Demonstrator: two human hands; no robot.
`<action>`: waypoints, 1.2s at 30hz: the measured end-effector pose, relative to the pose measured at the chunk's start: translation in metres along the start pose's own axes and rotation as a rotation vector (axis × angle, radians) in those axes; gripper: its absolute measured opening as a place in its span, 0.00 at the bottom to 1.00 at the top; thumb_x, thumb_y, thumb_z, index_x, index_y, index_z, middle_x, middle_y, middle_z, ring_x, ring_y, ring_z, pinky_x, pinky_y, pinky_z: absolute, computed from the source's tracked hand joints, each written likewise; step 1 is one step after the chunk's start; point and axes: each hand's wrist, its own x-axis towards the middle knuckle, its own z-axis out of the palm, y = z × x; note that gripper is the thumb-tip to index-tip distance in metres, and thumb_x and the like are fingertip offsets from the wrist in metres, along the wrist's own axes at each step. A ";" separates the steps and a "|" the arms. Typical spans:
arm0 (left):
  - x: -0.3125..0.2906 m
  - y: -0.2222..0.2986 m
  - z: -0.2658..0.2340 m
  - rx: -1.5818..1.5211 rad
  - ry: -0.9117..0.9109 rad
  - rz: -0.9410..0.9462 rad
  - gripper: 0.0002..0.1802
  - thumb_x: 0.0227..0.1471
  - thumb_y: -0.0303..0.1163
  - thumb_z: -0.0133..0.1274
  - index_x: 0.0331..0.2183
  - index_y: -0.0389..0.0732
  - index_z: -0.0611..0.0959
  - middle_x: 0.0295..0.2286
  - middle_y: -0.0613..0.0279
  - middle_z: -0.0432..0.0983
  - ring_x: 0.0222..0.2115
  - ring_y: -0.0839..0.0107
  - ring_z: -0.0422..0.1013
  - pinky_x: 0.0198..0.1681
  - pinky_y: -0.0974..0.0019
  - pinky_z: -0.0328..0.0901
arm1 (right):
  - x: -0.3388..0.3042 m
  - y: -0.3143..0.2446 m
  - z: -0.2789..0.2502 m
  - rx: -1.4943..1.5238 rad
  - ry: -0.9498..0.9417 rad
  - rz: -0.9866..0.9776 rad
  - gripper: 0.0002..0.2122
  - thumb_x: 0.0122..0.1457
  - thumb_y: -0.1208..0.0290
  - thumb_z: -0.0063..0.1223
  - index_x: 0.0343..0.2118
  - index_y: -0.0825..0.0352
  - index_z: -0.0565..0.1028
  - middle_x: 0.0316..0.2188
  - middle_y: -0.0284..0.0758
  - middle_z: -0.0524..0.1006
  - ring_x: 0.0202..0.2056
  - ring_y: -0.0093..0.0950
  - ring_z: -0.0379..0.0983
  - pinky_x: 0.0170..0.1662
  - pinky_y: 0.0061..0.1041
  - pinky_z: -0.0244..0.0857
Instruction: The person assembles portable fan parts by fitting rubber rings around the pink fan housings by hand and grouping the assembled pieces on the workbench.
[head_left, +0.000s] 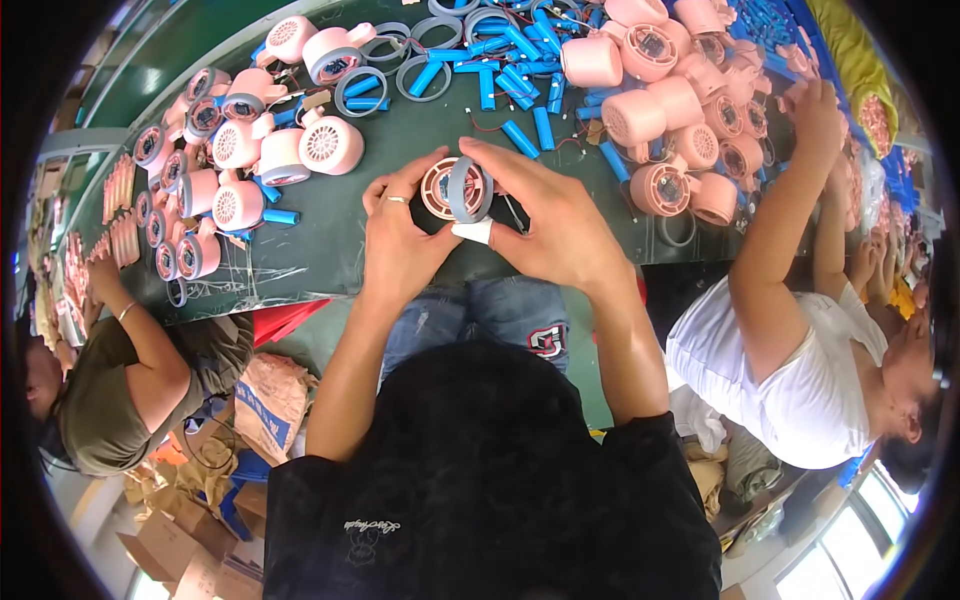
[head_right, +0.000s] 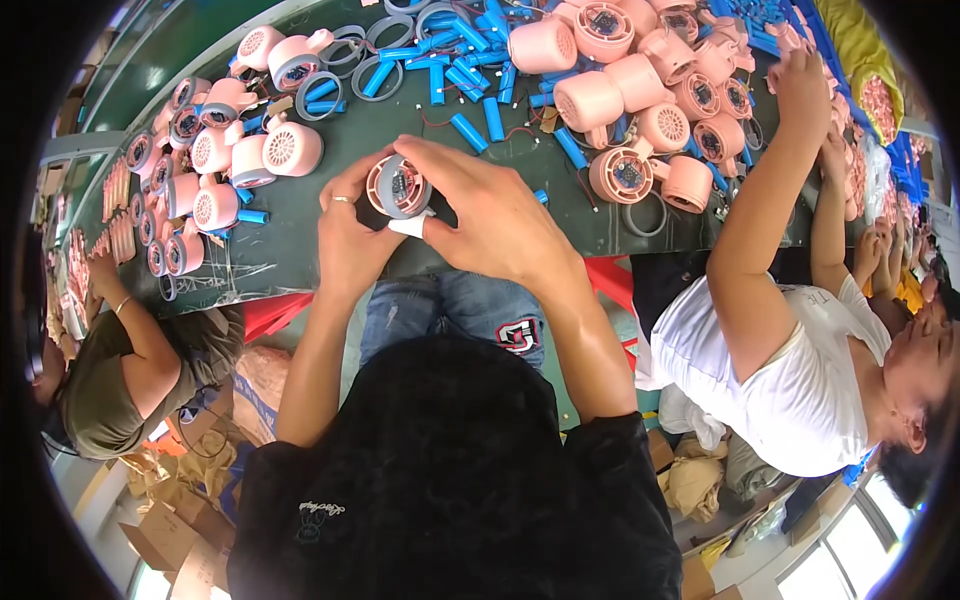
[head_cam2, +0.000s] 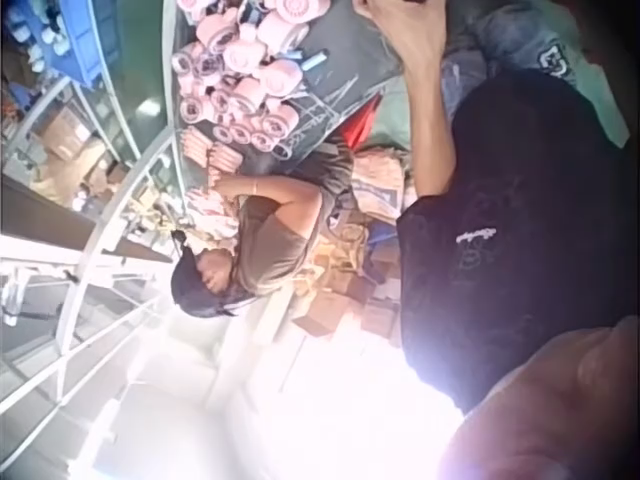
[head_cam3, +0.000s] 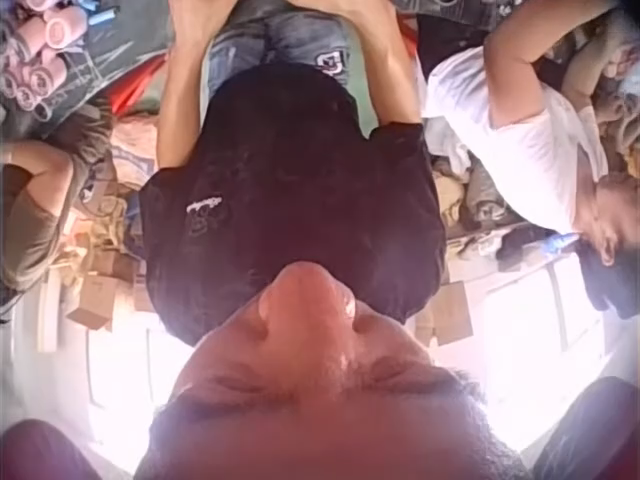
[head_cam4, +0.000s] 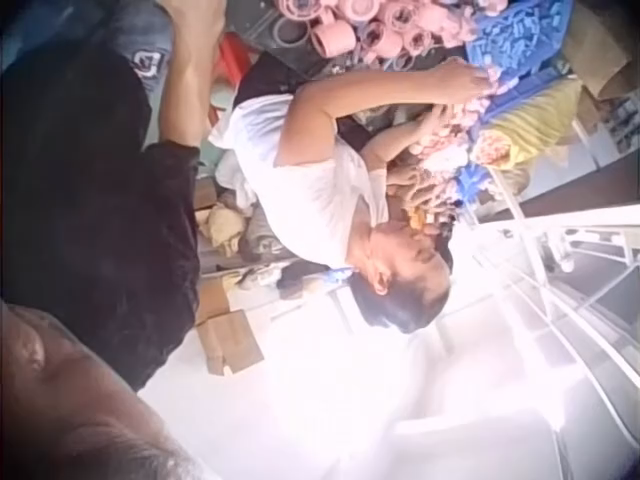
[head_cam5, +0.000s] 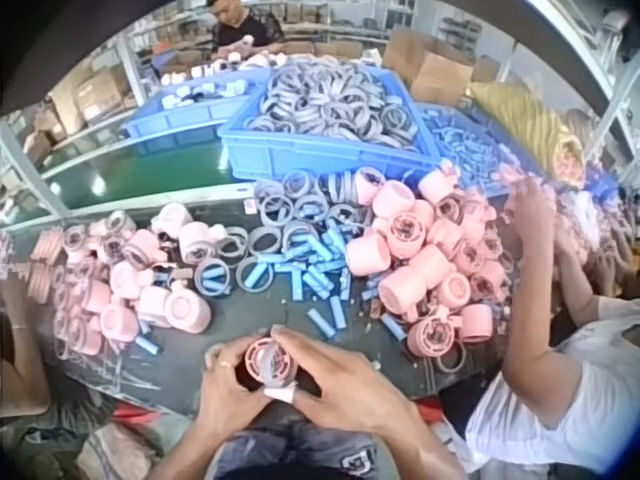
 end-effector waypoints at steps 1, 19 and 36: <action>0.000 -0.001 0.000 -0.011 0.004 0.002 0.37 0.39 0.33 0.72 0.53 0.45 0.77 0.50 0.64 0.79 0.50 0.59 0.71 0.61 0.58 0.57 | 0.001 -0.001 0.000 -0.025 -0.010 0.003 0.33 0.50 0.72 0.69 0.62 0.60 0.70 0.59 0.40 0.74 0.53 0.40 0.76 0.53 0.34 0.74; 0.006 -0.029 -0.031 -0.500 -0.327 -0.010 0.46 0.43 0.23 0.62 0.64 0.40 0.66 0.57 0.56 0.72 0.56 0.64 0.64 0.55 0.63 0.61 | 0.025 -0.023 0.005 -0.325 -0.200 0.034 0.26 0.51 0.81 0.54 0.57 0.68 0.71 0.55 0.46 0.75 0.53 0.46 0.74 0.55 0.38 0.70; 0.018 0.001 -0.019 -0.721 -0.200 -0.360 0.32 0.53 0.18 0.43 0.61 0.33 0.70 0.58 0.58 0.73 0.43 0.82 0.71 0.38 0.77 0.63 | 0.015 0.003 0.037 0.510 0.253 0.640 0.15 0.59 0.73 0.58 0.47 0.75 0.81 0.29 0.32 0.81 0.30 0.19 0.75 0.35 0.20 0.69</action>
